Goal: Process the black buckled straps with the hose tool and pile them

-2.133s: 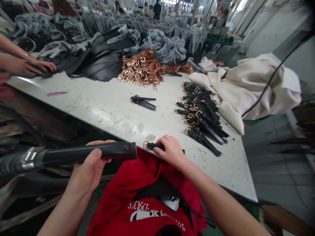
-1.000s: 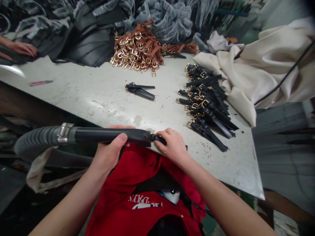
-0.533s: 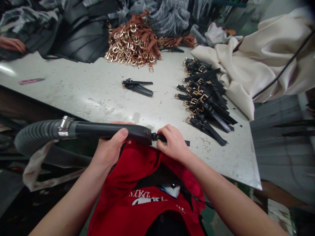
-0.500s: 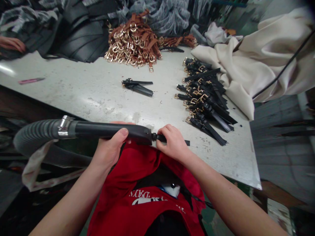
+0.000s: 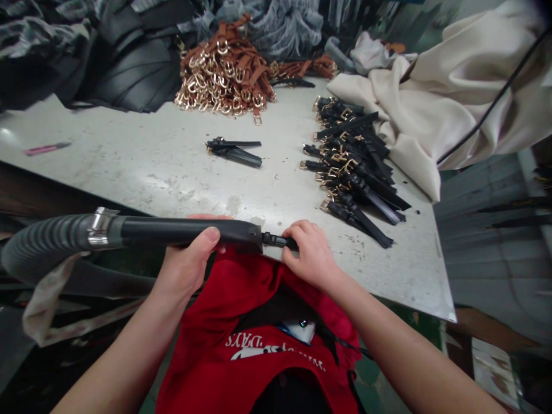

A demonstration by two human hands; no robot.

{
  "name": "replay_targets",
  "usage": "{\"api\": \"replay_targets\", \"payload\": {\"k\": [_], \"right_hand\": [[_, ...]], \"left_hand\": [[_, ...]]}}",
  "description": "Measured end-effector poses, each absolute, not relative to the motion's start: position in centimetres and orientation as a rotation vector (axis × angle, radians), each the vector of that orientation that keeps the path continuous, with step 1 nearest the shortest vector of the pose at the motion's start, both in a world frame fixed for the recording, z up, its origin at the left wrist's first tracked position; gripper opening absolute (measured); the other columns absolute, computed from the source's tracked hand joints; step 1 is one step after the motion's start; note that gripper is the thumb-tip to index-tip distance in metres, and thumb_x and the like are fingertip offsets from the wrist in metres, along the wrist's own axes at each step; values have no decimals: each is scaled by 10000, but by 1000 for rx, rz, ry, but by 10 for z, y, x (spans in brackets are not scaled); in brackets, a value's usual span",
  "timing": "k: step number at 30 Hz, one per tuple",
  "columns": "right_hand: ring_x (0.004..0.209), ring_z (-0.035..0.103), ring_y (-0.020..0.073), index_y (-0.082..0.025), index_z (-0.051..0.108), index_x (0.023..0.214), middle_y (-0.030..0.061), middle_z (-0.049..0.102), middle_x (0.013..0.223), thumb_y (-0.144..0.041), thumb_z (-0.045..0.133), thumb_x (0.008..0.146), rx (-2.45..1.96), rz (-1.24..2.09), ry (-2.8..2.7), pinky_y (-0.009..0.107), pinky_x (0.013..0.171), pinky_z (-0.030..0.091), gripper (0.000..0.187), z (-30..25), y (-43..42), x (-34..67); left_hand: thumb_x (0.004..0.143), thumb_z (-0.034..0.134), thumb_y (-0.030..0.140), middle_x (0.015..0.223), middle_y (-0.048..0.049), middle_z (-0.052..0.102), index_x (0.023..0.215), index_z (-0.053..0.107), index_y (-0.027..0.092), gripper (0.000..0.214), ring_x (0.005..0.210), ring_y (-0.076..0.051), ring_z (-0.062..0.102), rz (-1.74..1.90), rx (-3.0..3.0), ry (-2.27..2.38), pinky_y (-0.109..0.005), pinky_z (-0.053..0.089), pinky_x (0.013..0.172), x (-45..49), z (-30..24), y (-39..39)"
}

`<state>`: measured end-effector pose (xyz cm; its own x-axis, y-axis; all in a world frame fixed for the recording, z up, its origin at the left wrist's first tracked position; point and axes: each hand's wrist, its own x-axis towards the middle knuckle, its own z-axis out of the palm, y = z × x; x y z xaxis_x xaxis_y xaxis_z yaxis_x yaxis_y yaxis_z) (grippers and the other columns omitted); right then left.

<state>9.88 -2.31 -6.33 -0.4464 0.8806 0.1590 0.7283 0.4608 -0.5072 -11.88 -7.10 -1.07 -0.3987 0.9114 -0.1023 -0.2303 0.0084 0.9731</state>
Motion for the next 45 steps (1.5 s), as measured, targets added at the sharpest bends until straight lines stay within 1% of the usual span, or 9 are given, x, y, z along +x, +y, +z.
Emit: {"api": "replay_targets", "payload": {"k": [3, 9, 12, 15, 20, 30, 33, 36, 45], "right_hand": [[939, 542, 258, -187, 644, 924, 102, 621, 988, -160, 508, 717, -1326, 566, -2302, 386, 796, 391, 248, -64, -22, 99], [888, 538, 253, -189, 652, 905, 96, 608, 917, -166, 494, 744, -1290, 556, -2286, 382, 767, 390, 227, -65, -22, 101], [868, 532, 250, -180, 645, 905, 101, 608, 908, -170, 494, 747, -1277, 547, -2303, 377, 753, 387, 219, -66, -22, 102], [861, 533, 251, -176, 627, 918, 106, 614, 905, -178, 494, 740, -1277, 552, -2302, 379, 760, 392, 222, -67, -22, 102], [879, 549, 259, -151, 576, 1098, 117, 626, 935, -175, 482, 719, -1260, 596, -2237, 397, 786, 412, 392, -67, -21, 101], [906, 551, 259, -123, 540, 1208, 127, 627, 972, -167, 488, 717, -1270, 659, -2222, 403, 819, 420, 495, -66, -20, 101], [905, 554, 259, -108, 546, 1220, 129, 631, 972, -158, 487, 721, -1272, 662, -2227, 405, 826, 420, 504, -66, -20, 102], [921, 554, 261, -125, 593, 1179, 129, 634, 990, -161, 484, 760, -1257, 637, -2264, 404, 823, 413, 435, -65, -20, 102], [889, 553, 231, -198, 698, 1000, 80, 645, 961, -171, 522, 831, -1214, 636, -2311, 369, 775, 365, 245, -66, -21, 103]], "left_hand": [[613, 827, 331, 810, -37, 745, 768, 737, 246, 199, 623, -185, 592, 1580, 765, 1354, -297, 430, 488, -127, -10, -76], [636, 823, 348, 834, -32, 765, 814, 732, 245, 225, 629, -177, 629, 1610, 882, 1285, -273, 468, 483, -120, -11, -81], [651, 834, 338, 866, -27, 767, 835, 714, 239, 241, 744, -195, 683, 1556, 1014, 1232, -306, 558, 657, -105, -16, -73], [698, 815, 332, 940, -35, 759, 890, 703, 245, 239, 905, -231, 695, 1392, 1162, 1244, -381, 553, 857, -100, -15, -67], [744, 781, 298, 960, -29, 749, 921, 692, 258, 202, 909, -235, 693, 1294, 1338, 1298, -408, 547, 871, -103, -2, -61], [678, 823, 347, 897, -30, 756, 858, 721, 249, 229, 840, -227, 691, 1294, 1223, 1286, -360, 566, 777, -88, 0, -51], [654, 831, 371, 834, -42, 752, 811, 727, 218, 242, 708, -198, 671, 1293, 1125, 1259, -309, 552, 614, -93, 0, -48], [640, 831, 376, 753, -37, 740, 780, 721, 191, 257, 569, -145, 611, 1481, 986, 1267, -246, 469, 449, -117, 1, -54], [568, 867, 354, 796, -56, 761, 786, 735, 199, 299, 612, -160, 630, 1622, 791, 1301, -232, 473, 453, -128, -11, -80]]}}
